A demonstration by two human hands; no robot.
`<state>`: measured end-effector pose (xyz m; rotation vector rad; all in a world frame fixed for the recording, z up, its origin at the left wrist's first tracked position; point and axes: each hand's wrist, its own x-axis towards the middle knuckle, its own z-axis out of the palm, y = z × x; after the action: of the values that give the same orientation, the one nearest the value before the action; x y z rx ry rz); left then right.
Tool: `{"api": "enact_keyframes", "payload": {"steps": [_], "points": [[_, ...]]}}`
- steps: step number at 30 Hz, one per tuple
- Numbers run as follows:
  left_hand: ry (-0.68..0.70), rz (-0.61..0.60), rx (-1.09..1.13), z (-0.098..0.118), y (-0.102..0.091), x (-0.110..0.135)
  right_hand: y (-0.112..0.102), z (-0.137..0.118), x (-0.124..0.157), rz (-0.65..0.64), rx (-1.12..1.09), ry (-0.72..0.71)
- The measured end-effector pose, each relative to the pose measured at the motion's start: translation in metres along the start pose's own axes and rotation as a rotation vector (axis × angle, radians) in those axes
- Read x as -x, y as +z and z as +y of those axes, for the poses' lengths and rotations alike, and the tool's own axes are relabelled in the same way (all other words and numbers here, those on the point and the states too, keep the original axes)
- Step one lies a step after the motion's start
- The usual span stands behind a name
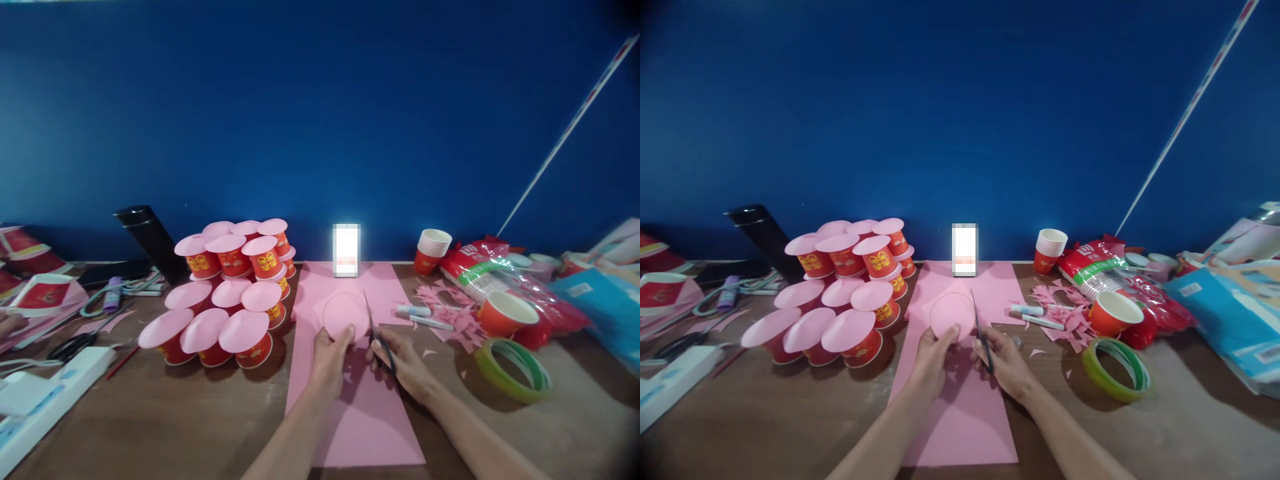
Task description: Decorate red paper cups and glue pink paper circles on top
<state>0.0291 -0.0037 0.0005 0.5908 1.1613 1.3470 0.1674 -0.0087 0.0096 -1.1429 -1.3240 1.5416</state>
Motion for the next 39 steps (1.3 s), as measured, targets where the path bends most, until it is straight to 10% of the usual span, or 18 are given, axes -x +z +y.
{"api": "enact_keyframes", "payload": {"steps": [39], "points": [[0.115,-0.053,-0.017,0.004,0.0,0.008,0.003,0.005,0.001,0.039,-0.002,-0.046]]}}
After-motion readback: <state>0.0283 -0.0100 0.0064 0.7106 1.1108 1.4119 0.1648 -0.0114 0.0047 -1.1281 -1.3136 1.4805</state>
